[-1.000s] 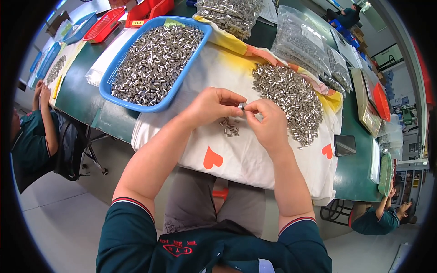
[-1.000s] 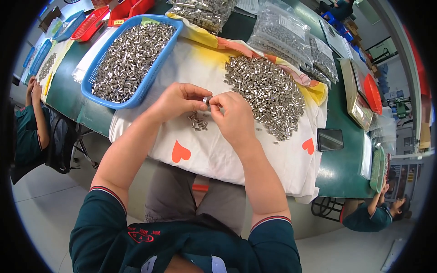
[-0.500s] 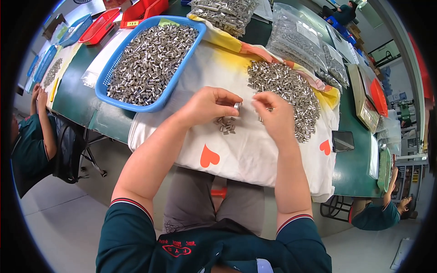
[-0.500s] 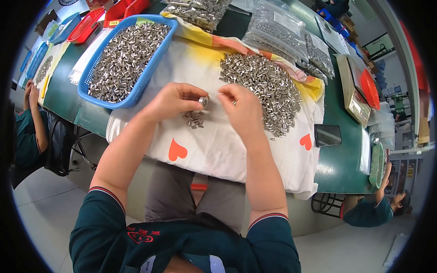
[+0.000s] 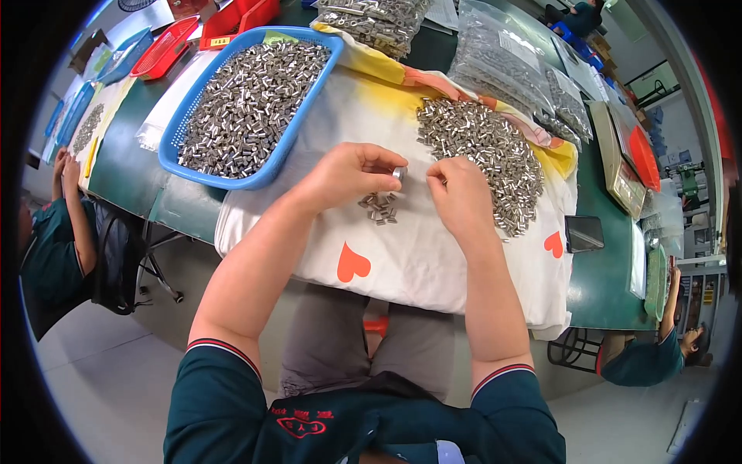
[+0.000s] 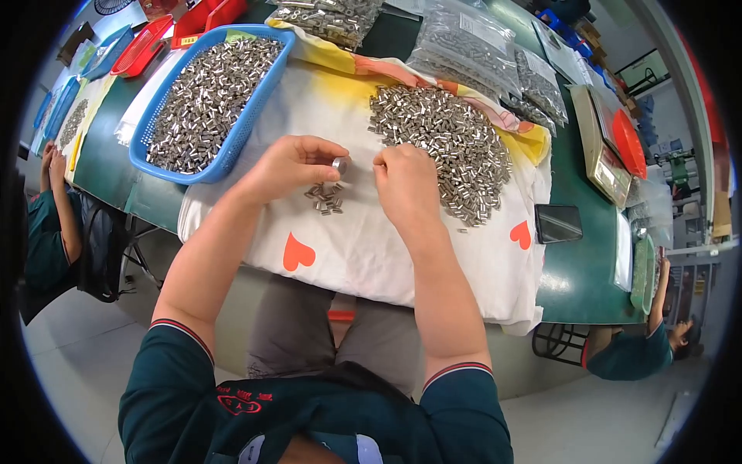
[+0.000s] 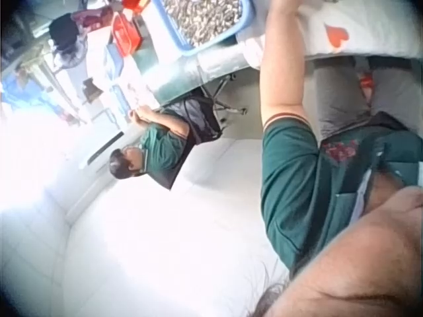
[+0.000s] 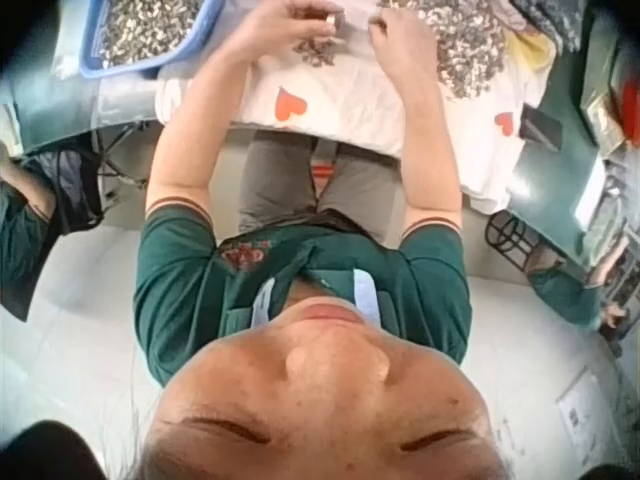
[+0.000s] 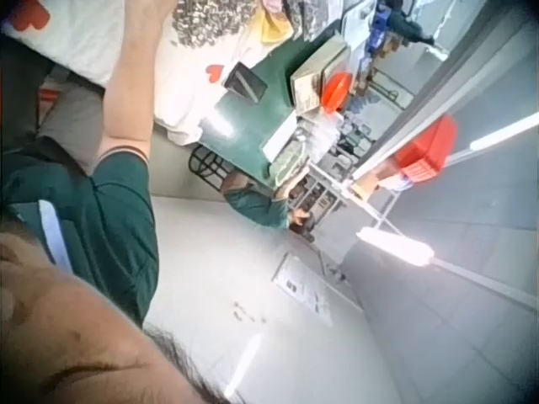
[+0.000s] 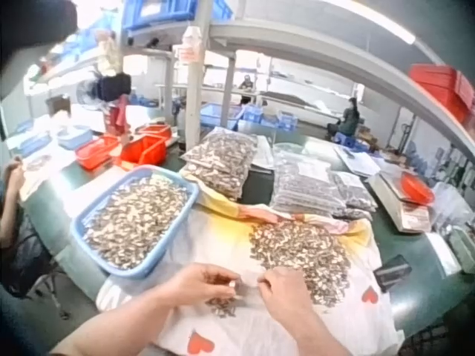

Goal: Sorting and inspecting small metal hardware components on a cloth-covered workbench in a factory setting.

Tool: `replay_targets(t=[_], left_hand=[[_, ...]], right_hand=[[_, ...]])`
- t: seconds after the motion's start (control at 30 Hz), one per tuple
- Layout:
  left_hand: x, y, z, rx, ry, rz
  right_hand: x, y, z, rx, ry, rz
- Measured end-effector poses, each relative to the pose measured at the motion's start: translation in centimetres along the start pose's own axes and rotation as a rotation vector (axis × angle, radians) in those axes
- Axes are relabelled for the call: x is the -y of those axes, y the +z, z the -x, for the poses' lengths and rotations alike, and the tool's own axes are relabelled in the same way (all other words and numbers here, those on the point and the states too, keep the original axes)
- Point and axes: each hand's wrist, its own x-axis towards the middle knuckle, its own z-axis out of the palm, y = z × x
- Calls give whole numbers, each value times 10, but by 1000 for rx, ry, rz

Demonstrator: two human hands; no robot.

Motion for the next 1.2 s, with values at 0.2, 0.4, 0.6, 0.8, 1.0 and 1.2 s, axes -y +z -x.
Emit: replay_targets(t=[0.2, 0.4, 0.6, 0.8, 1.0, 1.2], left_hand=[[1, -1, -1, -6, -8, 82], [0, -2, 1, 8, 2, 120], [3, 2, -2, -10, 17, 91], [1, 1, 2, -88, 18, 25], [1, 1, 2, -64, 11, 88], [0, 2, 0, -45, -15, 56]], right_hand=[[14, -7, 2, 40, 145, -716], [20, -4, 3, 80, 119, -745], [22, -1, 5, -44, 7, -553], [27, 8, 4, -180, -82, -457], [28, 6, 4, -161, -55, -477], [17, 1, 4, -58, 4, -618]])
